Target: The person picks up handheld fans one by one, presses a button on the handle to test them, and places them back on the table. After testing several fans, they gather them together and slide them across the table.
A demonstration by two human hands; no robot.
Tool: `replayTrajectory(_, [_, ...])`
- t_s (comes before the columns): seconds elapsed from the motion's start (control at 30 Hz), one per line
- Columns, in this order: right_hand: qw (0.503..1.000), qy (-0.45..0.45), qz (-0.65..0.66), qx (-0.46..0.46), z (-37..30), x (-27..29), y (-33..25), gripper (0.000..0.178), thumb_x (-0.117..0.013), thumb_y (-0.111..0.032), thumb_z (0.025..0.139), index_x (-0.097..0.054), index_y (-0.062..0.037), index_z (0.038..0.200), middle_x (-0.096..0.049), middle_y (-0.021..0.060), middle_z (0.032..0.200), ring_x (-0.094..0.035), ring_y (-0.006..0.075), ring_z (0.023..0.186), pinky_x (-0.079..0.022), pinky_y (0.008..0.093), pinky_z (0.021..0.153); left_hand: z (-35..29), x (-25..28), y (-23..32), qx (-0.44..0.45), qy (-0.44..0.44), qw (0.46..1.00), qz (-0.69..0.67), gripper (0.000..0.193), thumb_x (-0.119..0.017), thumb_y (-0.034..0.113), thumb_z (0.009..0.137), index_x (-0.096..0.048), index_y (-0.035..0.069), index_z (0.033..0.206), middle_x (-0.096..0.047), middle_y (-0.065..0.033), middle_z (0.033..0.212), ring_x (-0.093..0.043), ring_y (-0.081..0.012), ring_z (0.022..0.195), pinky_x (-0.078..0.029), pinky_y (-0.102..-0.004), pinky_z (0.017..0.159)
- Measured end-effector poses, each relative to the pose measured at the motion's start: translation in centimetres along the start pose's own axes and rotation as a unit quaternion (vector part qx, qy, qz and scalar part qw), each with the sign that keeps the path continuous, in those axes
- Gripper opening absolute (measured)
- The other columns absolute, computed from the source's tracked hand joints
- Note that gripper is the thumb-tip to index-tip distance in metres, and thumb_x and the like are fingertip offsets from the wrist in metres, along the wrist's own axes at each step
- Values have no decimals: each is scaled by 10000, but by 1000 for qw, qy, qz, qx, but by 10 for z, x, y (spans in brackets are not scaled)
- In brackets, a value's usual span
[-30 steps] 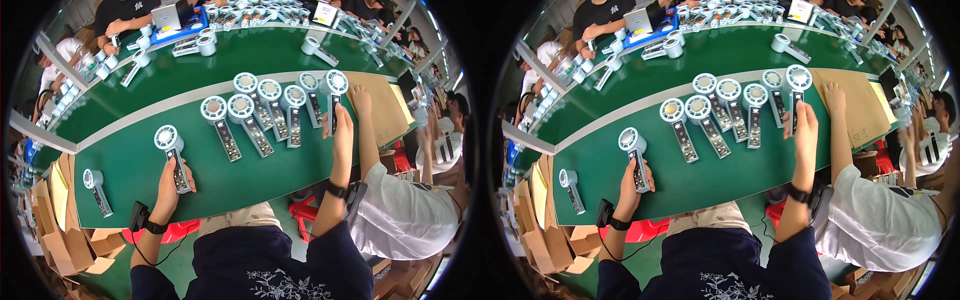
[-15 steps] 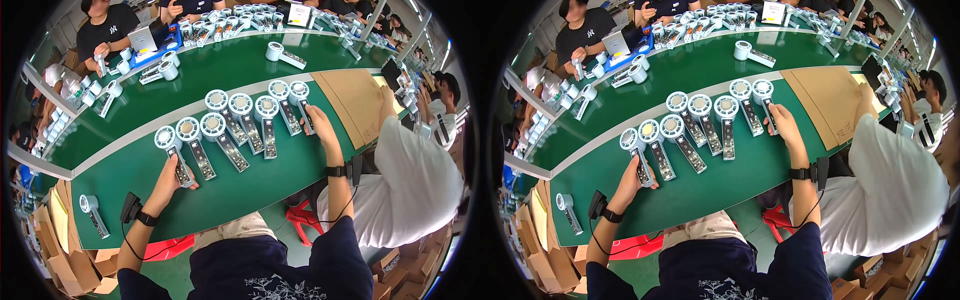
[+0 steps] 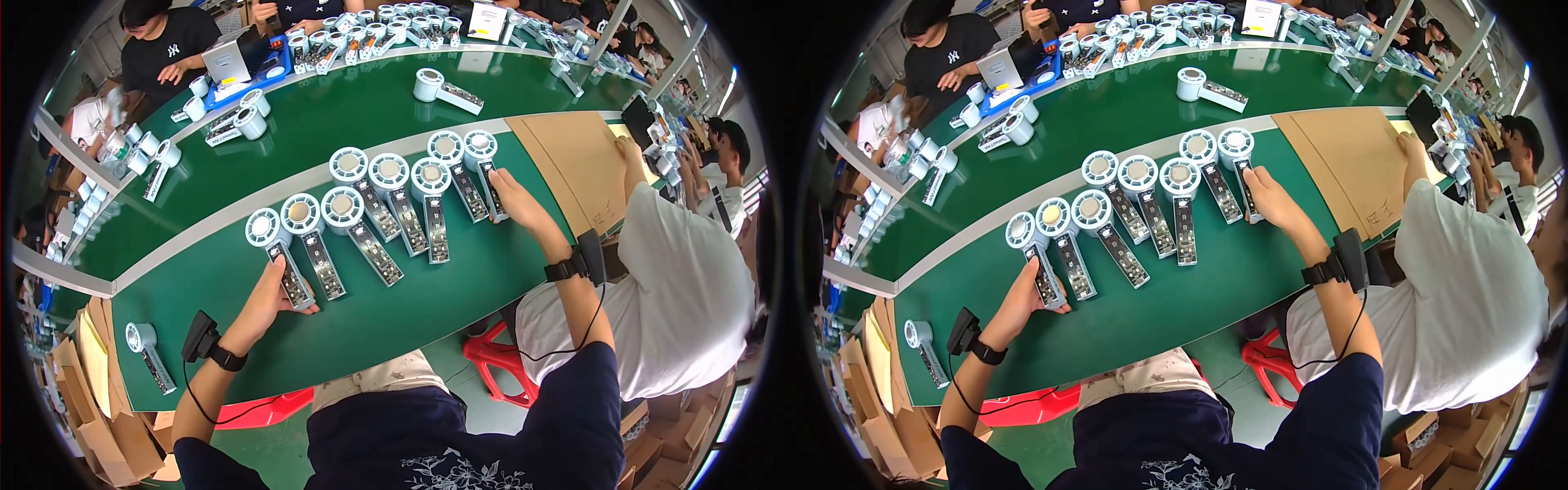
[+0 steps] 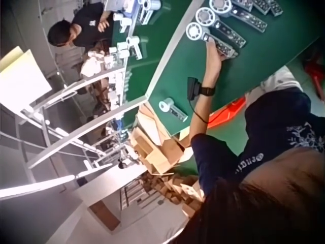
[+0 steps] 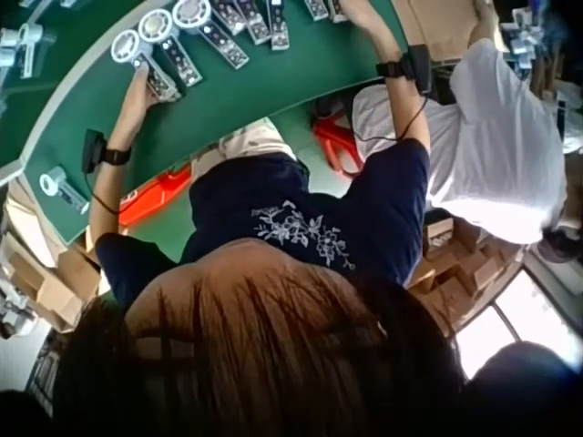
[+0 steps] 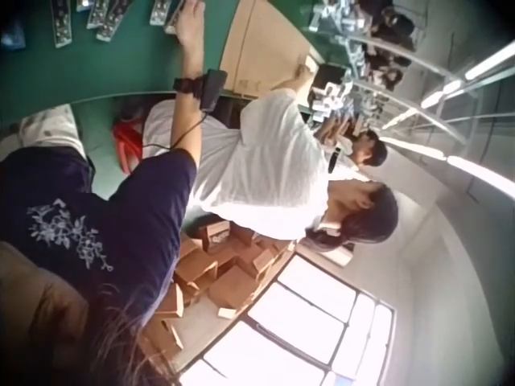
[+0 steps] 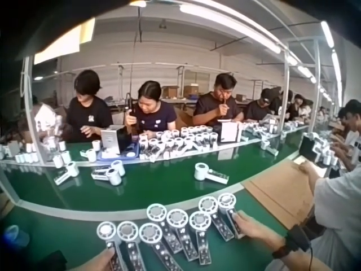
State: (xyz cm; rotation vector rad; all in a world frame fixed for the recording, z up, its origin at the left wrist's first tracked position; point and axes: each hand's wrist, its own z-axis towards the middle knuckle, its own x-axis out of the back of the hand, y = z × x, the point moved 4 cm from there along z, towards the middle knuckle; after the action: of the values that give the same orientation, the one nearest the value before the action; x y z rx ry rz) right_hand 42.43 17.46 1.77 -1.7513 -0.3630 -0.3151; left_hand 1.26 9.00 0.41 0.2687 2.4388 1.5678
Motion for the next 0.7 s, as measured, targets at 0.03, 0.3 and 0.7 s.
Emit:
replayTrajectory(0.03, [1000,-5,1,1,4,-1,-1,359,-338,-385,994,-489,-59,1002,-503,40,668,-523,133,527,-461,268,521,-1,4,-1,22,6,999,40,541,-224,491,987,-464,11,1055,-610,-129,782,-648,-244,700,-538,-336,617])
replayTrajectory(0.3, [915,-256,-256,-177,71,44,-30,590,-346,-530,953,-559,21,956,-587,97,680,-592,174,571,-485,289,506,10,50,68,66,-67,907,411,412,-405,391,969,-566,12,965,-595,-57,724,-587,-134,612,-492,-258,547])
replayTrajectory(0.7, [825,-30,-541,159,249,-18,-87,771,-646,-635,709,-594,-5,1149,-645,186,1043,-629,333,900,-496,408,762,60,497,56,-164,521,519,657,600,-658,259,811,-406,65,1320,-497,-184,1248,-506,-380,1097,-440,-442,891])
